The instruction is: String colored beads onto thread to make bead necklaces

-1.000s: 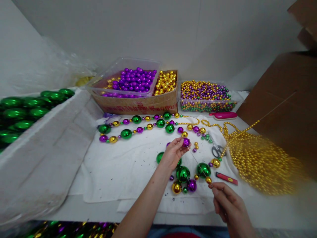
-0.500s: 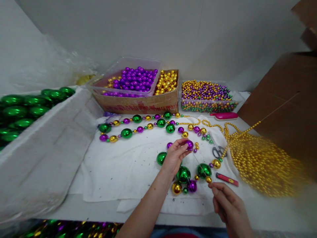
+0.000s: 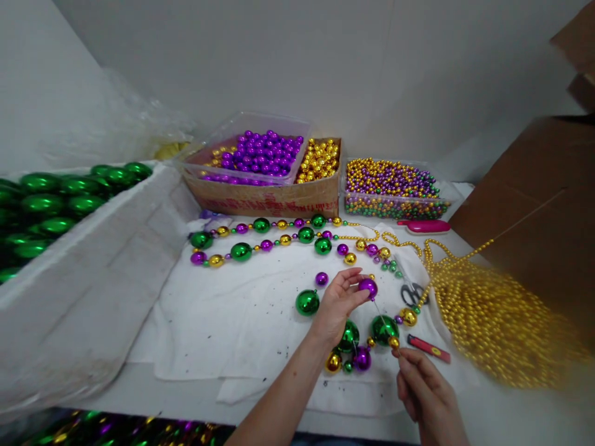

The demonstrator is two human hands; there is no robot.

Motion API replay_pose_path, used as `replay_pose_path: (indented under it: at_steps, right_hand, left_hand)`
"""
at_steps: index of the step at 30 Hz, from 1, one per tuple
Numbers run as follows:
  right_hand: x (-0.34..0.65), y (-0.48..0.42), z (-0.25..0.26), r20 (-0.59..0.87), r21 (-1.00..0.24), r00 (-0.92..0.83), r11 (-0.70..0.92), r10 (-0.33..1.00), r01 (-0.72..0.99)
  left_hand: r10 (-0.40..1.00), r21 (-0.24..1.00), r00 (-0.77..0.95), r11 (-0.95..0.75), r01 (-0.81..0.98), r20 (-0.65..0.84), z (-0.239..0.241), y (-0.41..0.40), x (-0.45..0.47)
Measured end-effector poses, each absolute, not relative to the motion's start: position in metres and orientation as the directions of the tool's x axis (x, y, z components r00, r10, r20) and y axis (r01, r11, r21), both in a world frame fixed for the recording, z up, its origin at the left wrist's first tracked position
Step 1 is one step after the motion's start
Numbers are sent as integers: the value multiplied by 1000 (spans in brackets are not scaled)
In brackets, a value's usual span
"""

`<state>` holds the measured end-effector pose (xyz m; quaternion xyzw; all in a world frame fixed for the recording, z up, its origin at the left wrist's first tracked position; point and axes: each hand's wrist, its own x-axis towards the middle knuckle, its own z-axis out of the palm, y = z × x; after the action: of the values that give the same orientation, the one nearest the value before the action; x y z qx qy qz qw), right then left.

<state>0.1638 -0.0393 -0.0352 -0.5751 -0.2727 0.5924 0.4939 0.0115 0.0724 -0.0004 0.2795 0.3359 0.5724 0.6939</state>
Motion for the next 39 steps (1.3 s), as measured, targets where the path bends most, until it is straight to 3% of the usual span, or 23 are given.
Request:
replay_pose_path:
  at_steps: [5, 9, 12, 16, 20, 22, 25, 28, 31, 35, 37, 39]
  right_hand:
    - [161, -35, -35, -406, -889, 148, -352, 902, -293]
    - [154, -27, -30, -316, -936, 157, -279, 936, -216]
    - [152, -18, -25, -245, -967, 107, -235, 964, -96]
    - [161, -1, -7, -108, -984, 28, -111, 994, 141]
    - [170, 20, 27, 99, -895, 6, 87, 995, 437]
    - [167, 30, 44, 228, -854, -16, 208, 974, 478]
    - [154, 39, 60, 236, -904, -100, 256, 967, 342]
    - [147, 42, 62, 45, -992, -166, 64, 985, 111]
    - [150, 42, 63, -67, -986, -166, -90, 984, -140]
    - [155, 39, 76, -5, -857, -241, -128, 971, -500]
    - [157, 39, 87, 31, -778, -253, -135, 967, -613]
    - [163, 39, 95, 34, -727, -196, -111, 980, -678]
  left_hand:
    - [985, 791, 159, 151, -593, -69, -1, 66, 16]
    - [971, 814, 222, 197, -547, -86, 2, 63, 20]
    - [971, 791, 208, 218, -572, -117, 9, 68, 17]
    - [996, 790, 93, 66, -610, -11, 32, 86, -1]
    - [988, 816, -26, -139, -561, 150, 64, 97, -10]
    - [977, 813, -30, -191, -549, 209, 78, 97, -3]
    - [964, 785, 0, -218, -580, 267, 95, 96, 9]
    - [955, 759, -35, -256, -599, 294, 104, 97, 11]
    - [958, 766, -14, -237, -597, 285, 101, 98, 6]
    - [886, 875, 415, 19, -484, 210, 75, 84, 5]
    - [777, 944, 619, 114, -309, 109, 57, 73, 6]
    - [723, 983, 691, 138, -118, -18, 42, 63, 5]
